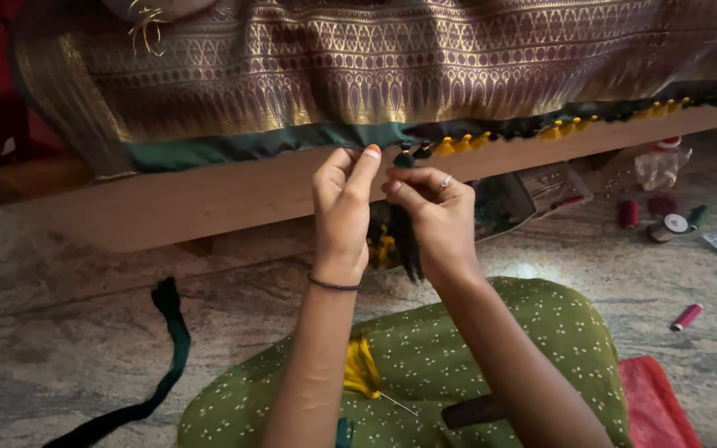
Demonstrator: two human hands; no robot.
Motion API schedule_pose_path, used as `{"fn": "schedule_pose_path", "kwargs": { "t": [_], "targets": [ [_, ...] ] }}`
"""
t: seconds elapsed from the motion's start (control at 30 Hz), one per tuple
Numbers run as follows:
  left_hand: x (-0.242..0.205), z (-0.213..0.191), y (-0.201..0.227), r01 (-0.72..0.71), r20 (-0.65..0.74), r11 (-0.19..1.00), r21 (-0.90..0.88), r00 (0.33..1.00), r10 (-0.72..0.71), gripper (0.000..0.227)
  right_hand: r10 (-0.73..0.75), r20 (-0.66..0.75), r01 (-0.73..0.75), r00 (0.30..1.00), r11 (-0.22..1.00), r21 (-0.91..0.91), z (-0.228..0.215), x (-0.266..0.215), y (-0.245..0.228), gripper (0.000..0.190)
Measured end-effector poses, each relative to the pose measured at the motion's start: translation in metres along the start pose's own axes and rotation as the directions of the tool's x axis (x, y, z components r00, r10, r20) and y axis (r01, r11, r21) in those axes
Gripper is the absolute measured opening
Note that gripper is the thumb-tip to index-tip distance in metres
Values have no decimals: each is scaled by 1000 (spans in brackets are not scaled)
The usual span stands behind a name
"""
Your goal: Attaching decorative tassels and beads to the edge of a fabric using a needle and thread.
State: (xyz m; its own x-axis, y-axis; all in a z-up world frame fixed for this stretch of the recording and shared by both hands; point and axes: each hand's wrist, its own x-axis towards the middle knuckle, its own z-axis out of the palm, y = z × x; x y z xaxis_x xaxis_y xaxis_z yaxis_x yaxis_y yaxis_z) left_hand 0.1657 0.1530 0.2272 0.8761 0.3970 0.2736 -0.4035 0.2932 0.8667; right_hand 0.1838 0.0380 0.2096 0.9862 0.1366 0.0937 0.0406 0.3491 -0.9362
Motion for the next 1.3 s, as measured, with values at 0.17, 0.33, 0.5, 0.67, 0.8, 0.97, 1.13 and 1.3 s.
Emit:
{"fn": "schedule_pose_path", "kwargs": {
  "t": [0.17,0.33,0.5,0.67,0.8,0.97,1.13,1.3],
  "targets": [
    [0,0,2,-11,-18,999,36,1000,12,14,4,-6,-4,1000,1000,23,-1,3,8,15],
    [2,-2,-2,-15,-11,1000,5,1000,15,13,-13,-3,13,1000,1000,9,1,1,5,13],
    [2,-3,-4,-16,-18,1000,3,1000,16,12,6,-2,-6,1000,1000,6,4,-1,-1,13],
    [1,-1,-5,37,-28,999,-28,999,-38,13,9,28,-12,1000,993,115,12,-6,-11,8],
    [2,1,4,79,8,994,-81,997,-78,11,11,-19,-4,1000,942,336,13,-16,-20,10],
    [4,-5,1,31,21,998,-51,999,-30,9,-415,-59,376,908,868,-324,16,-12,-44,16],
    [-5,7,14,-209,46,957,199,978,203,12,-649,211,567,731,404,-718,20,5,-70,10],
    [-15,14,40,-541,225,704,460,838,497,23,-756,314,680,575,227,-697,11,-11,-82,7]
  ]
}}
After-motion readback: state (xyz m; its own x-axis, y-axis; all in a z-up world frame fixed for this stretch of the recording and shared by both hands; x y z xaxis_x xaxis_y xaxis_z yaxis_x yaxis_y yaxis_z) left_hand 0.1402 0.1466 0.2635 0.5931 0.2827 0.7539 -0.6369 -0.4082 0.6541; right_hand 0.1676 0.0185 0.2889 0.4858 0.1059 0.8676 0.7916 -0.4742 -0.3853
